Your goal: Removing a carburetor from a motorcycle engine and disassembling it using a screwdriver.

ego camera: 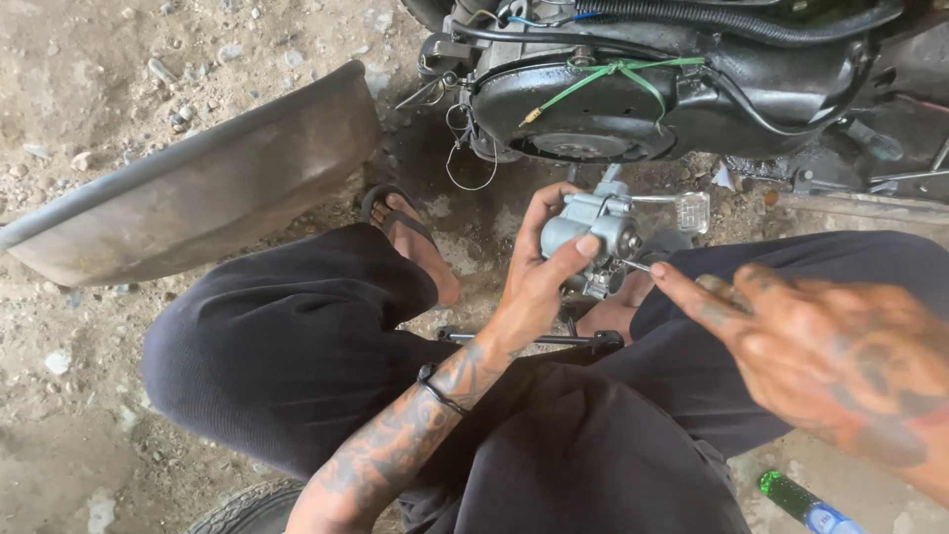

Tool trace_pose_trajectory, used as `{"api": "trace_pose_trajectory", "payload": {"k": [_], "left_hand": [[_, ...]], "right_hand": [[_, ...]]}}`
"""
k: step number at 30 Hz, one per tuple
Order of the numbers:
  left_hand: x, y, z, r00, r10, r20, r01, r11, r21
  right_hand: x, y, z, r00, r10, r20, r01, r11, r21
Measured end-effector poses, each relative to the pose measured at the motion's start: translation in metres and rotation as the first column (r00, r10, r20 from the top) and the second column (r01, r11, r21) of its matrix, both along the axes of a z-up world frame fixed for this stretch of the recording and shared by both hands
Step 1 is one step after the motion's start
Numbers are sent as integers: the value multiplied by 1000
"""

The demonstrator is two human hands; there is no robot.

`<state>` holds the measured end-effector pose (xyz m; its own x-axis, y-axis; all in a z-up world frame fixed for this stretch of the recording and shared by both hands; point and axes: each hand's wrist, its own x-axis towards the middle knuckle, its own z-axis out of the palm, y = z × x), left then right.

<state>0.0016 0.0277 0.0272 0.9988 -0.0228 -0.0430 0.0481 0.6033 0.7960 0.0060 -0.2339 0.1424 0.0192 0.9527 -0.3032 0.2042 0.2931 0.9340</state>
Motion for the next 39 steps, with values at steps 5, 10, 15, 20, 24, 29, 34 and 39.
{"api": "trace_pose_trajectory", "payload": {"k": [5,10,15,20,24,29,34,39], "left_hand": [[1,-4,-13,998,67,1,-66,987,-144],[4,-1,-9,990,108,91,-91,981,-172],[3,4,-4,989,54,138,-36,991,-129],[0,7,13,981,1,193,28,989,-146],[-1,6,16,981,-3,194,30,990,-138],[-2,9,18,979,-14,204,47,986,-161],[-3,10,20,978,-35,208,66,988,-143],[-4,7,16,974,-54,221,73,994,-79]], "right_hand": [[37,116,90,-740,-474,-476,651,-327,-685],[26,63,56,-733,616,-288,279,-114,-954],[17,41,44,-691,716,-102,288,143,-947],[26,12,26,-648,667,367,19,497,-868],[25,10,27,-642,656,398,-18,506,-862],[29,10,28,-678,562,474,-24,627,-779],[17,13,40,-659,684,312,66,466,-882],[7,18,48,-675,738,-1,193,176,-965]]}}
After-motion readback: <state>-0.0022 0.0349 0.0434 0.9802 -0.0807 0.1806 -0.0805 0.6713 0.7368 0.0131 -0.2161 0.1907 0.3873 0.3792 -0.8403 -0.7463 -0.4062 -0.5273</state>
